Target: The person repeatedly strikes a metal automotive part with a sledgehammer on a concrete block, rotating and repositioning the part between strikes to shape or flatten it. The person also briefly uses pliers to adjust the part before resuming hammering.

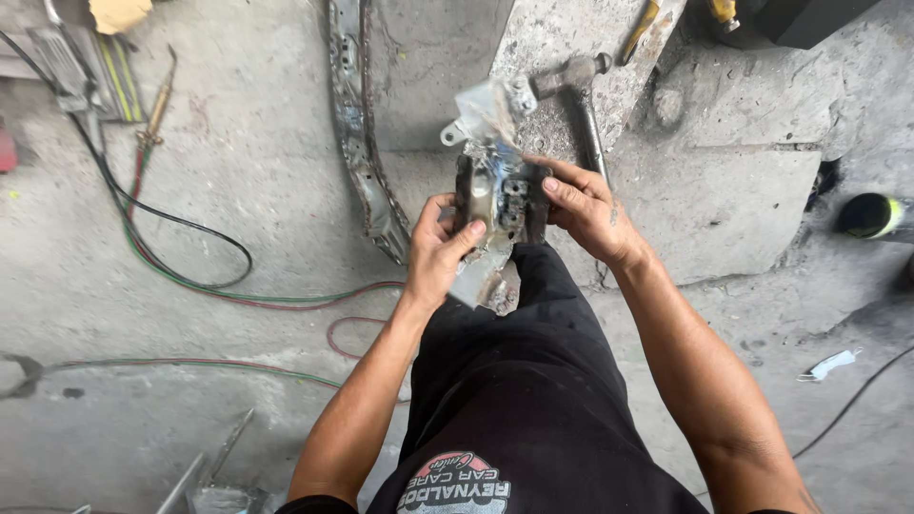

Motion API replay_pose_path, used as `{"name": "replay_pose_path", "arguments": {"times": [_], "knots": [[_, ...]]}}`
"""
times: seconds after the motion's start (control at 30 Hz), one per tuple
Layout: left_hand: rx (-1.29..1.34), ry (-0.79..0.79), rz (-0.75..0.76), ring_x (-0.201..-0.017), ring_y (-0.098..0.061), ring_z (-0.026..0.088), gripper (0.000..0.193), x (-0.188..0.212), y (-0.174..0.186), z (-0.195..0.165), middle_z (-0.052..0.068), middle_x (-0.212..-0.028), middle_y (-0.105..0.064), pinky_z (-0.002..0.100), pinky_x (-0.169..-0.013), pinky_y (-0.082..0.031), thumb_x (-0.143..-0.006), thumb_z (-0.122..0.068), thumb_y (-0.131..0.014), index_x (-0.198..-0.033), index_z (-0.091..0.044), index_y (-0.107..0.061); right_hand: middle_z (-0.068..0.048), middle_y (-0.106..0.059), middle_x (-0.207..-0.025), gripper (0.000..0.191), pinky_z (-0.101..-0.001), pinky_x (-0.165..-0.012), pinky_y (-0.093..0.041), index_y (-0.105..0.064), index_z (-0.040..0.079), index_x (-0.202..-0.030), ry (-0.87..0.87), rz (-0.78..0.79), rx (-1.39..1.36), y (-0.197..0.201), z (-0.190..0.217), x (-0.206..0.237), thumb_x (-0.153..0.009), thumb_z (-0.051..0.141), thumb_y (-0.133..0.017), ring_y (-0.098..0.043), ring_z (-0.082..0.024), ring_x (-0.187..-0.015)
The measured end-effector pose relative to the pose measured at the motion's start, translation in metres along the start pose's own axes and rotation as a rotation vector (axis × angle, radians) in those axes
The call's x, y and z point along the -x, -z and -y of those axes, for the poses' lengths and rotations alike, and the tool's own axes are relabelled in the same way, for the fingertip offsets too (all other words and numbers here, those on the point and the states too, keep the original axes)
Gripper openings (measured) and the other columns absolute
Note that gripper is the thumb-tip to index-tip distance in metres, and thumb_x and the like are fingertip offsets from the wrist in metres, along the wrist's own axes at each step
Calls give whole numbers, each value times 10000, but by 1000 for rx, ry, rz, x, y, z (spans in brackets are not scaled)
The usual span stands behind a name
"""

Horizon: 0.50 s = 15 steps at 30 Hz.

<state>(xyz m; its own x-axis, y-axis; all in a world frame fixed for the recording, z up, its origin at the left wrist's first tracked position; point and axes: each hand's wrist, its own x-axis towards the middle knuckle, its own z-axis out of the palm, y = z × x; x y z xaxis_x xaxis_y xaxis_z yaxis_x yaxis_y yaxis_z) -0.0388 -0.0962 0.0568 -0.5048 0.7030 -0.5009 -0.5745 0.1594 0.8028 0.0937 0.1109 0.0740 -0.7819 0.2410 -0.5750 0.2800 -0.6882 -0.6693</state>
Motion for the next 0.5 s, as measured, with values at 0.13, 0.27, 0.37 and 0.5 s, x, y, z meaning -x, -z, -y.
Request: {"name": "replay_pose_path", "arguments": {"times": [0.13,0.27,0.37,0.5], "knots": [[-137,-112,76,-889,-649,79,444,34,-9,-41,82,-1008,-724,227,-765,-523,-999,-167,-722,-1331,15,-489,-157,-677,-1286,555,-411,-1014,-548,-476,-79,-1510,116,7,-114,-23,-2,26,-1025,153,-616,-671,-229,-1136],[-285,-93,116,-790,-581,57,484,56,-6,-74,49,-941,-703,204,-661,-457,-1001,-196,-707,-1382,12,-492,-152,-672,-1309,581,-412,-1029,-549,-440,-85,-1516,196,27,-241,-35,-8,51,-998,103,-622,-676,-221,-1160],[-371,-64,140,-746,-557,76,500,66,2,-92,91,-973,-719,210,-630,-443,-999,-188,-689,-1429,5,-521,-157,-670,-1300,593,-423,-1015,-549,-430,-86,-1512,240,6,-248,-48,-9,68,-979,76,-633,-678,-226,-1135],[-612,-351,101,-1108,-656,189,446,70,24,-110,125,-1282,-658,289,-906,-582,-1044,-84,-584,-1485,-72,-522,-165,-683,-1245,602,-415,-968,-570,-455,-113,-1508,274,-36,-192,-67,-5,84,-976,83,-657,-686,-218,-1074]]}}
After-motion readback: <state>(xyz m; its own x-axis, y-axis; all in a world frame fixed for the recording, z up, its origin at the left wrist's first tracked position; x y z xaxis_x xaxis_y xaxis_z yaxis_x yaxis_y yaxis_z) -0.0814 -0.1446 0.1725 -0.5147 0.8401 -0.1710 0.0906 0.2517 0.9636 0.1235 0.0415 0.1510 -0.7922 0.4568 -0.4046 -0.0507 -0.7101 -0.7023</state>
